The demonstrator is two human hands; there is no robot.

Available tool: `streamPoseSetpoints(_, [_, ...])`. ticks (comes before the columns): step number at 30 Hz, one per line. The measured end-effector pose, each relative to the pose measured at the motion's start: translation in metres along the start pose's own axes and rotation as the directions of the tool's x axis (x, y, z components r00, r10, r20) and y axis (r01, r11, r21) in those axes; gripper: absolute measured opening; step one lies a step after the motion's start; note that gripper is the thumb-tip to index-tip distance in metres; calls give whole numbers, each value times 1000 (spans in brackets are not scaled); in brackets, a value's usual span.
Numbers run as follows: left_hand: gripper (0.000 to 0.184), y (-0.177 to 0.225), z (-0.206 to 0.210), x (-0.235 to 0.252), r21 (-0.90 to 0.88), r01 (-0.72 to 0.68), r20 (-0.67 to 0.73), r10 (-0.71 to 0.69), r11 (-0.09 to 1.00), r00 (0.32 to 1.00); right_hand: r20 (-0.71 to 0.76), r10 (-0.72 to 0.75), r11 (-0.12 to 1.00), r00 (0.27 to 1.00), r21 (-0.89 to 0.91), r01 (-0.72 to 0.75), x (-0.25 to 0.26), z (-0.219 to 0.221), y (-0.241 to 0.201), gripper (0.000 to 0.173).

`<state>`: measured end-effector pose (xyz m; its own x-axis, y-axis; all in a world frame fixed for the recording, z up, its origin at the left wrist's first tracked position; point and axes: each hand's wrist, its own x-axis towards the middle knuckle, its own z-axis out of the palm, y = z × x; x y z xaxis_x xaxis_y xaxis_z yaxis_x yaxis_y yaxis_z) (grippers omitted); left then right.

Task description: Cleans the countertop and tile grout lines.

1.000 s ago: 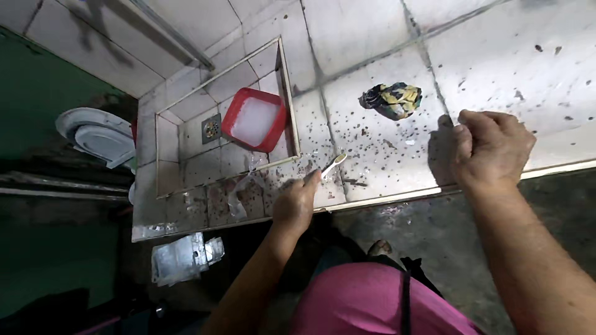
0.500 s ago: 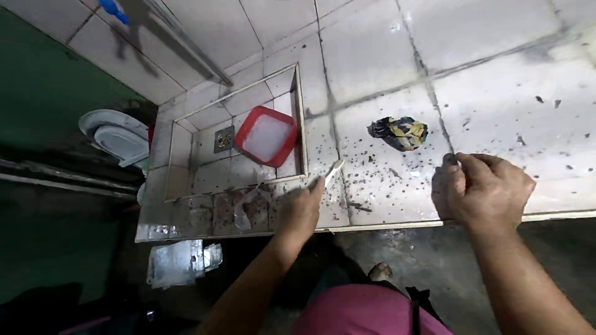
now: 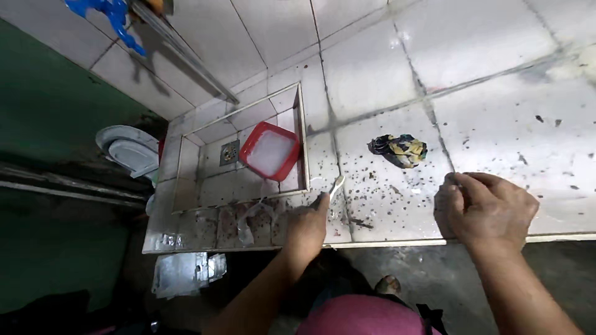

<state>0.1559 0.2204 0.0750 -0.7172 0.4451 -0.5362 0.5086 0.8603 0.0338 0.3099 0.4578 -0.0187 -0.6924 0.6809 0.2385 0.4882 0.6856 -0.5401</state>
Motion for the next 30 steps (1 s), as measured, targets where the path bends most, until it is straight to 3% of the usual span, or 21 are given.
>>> streamPoseSetpoints(2, [60,-3,-5,9,-32,-5,19,6,999,1000,-7,0,1000,1000,-3,0,0,0,-1,39])
streamPoseSetpoints(6, [57,3,-39,79,90,21,-95,-12,996,995,-27,3,1000,1000,-16,-3,0,1,-2,38])
streamPoseSetpoints(8, [55,12,-56,100,27,61,-107,-58,998,993,-28,9,1000,1000,-14,-9,-1,3,-1,38])
streamPoseSetpoints(12, [57,15,-44,77,40,36,-127,-31,999,991,-48,-10,1000,999,-23,9,-3,5,3,39])
streamPoseSetpoints(15, [67,13,-36,51,44,38,5,-39,998,999,-69,6,1000,998,-19,-7,-3,6,2,39])
streamPoseSetpoints(22, [60,22,-82,135,95,68,-76,-60,993,995,-79,27,999,997,-25,-29,-3,6,2,38])
streamPoseSetpoints(25, [57,17,-64,103,94,38,-94,-29,995,995,-72,13,999,997,-42,-16,-3,9,6,41])
streamPoseSetpoints(27, [61,15,-53,72,70,32,-5,-32,997,999,-80,13,999,997,-47,-17,-3,10,7,42])
streamPoseSetpoints(30, [63,9,-54,75,94,9,49,-14,995,999,-87,15,999,996,-49,-19,-4,9,6,41])
